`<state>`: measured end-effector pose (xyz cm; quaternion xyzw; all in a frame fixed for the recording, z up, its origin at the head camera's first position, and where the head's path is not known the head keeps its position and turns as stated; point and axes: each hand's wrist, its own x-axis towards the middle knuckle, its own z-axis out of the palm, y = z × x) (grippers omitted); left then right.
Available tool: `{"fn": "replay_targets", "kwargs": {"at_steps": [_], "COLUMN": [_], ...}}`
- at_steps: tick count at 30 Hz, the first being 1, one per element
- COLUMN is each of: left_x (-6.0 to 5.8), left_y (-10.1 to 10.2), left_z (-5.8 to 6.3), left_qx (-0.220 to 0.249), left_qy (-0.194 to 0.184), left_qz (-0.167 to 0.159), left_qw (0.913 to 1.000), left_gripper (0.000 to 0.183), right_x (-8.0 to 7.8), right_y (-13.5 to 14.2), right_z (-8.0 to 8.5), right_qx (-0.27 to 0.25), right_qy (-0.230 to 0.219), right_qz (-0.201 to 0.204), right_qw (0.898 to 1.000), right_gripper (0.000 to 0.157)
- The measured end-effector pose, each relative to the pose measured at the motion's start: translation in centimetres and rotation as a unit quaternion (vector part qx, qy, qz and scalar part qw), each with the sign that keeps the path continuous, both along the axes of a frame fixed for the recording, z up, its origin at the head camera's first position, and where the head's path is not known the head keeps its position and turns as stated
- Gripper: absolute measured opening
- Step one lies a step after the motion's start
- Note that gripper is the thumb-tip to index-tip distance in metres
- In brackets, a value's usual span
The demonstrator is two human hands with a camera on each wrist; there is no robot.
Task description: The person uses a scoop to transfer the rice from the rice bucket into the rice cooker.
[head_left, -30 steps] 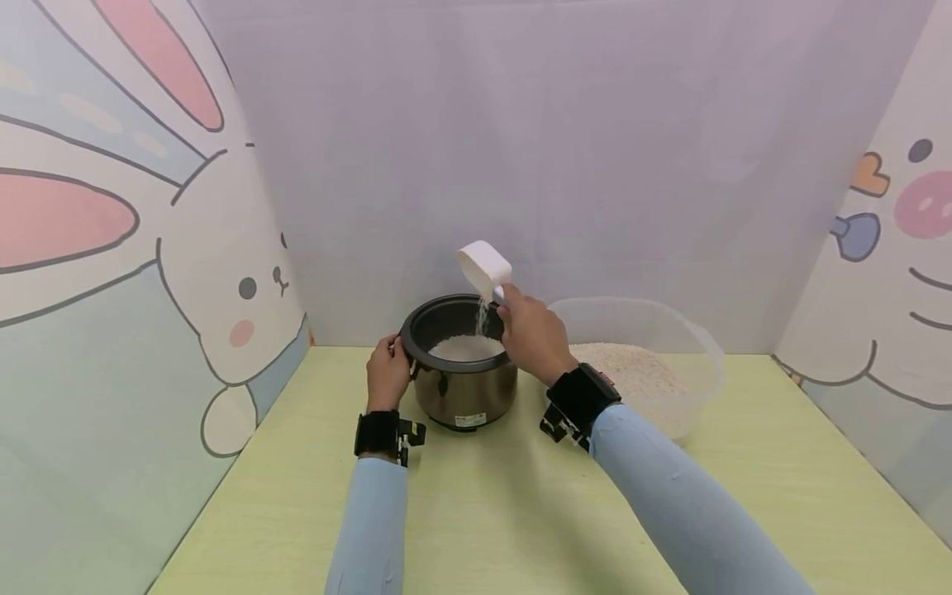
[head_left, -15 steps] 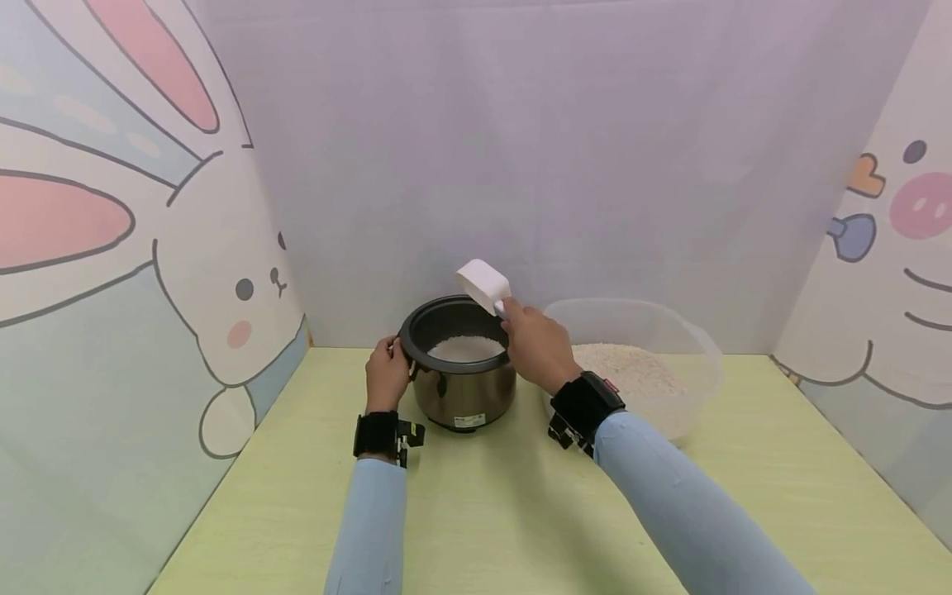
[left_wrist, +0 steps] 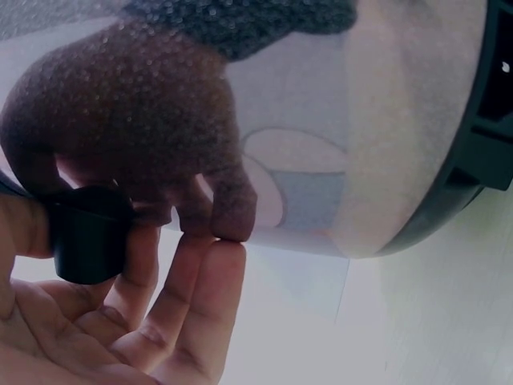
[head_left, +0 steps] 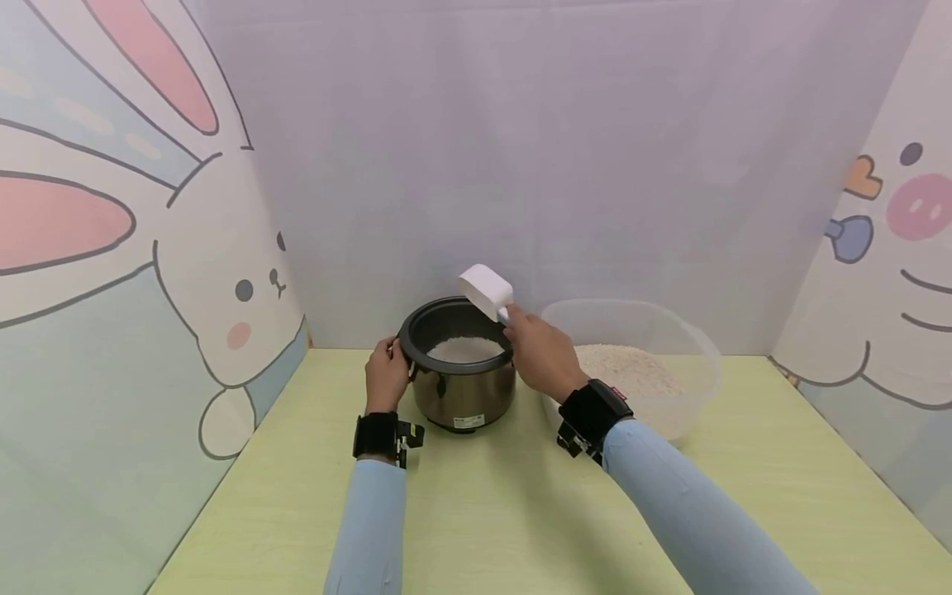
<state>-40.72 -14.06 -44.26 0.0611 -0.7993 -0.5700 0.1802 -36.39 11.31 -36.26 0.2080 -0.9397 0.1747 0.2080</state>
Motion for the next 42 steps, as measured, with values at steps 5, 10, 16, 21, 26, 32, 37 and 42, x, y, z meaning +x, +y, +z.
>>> {"fn": "replay_targets", "kwargs": {"at_steps": [5,10,16,21,26,32,37,42], "left_x": [0.0,-0.1,0.0,0.1,-0.1,0.0,0.1,-0.2], "left_y": [-0.3,-0.4,-0.3,-0.2,-0.2,-0.2,-0.2,-0.2], "left_z": [0.0,-0.1,-0.2,0.0,-0.1,-0.4,-0.6,-0.4], "left_qx": [0.008,0.007,-0.006,-0.010,0.000,0.001,-0.001,0.004], "left_qy": [-0.001,-0.002,0.002,0.000,-0.006,-0.004,0.001,0.013], "left_qz": [0.002,0.001,0.001,0.007,0.006,0.006,0.008,0.012], "left_qw": [1.0000,1.0000,1.0000,0.9999,1.0000,1.0000,1.0000,0.9998], "left_gripper": [0.044,0.044,0.044,0.044,0.044,0.044,0.043,0.043], "right_x": [-0.4,-0.3,-0.2,-0.1,-0.2,-0.5,-0.5,-0.1], "right_y": [1.0,3.4,7.3,10.1,12.4,14.6,15.5,15.4], "right_z": [0.1,-0.1,-0.7,-1.0,-1.7,-2.7,-3.3,-2.9], "right_qx": [-0.024,-0.050,-0.057,-0.054,-0.039,-0.025,0.001,0.023], "right_qy": [0.011,0.014,0.013,0.017,0.000,-0.026,-0.034,-0.074], "right_qz": [0.010,-0.002,-0.020,-0.030,-0.057,-0.082,-0.113,-0.176], "right_qw": [1.000,0.999,0.998,0.998,0.998,0.996,0.993,0.981], "right_gripper": [0.031,0.030,0.027,0.030,0.028,0.033,0.033,0.018]}}
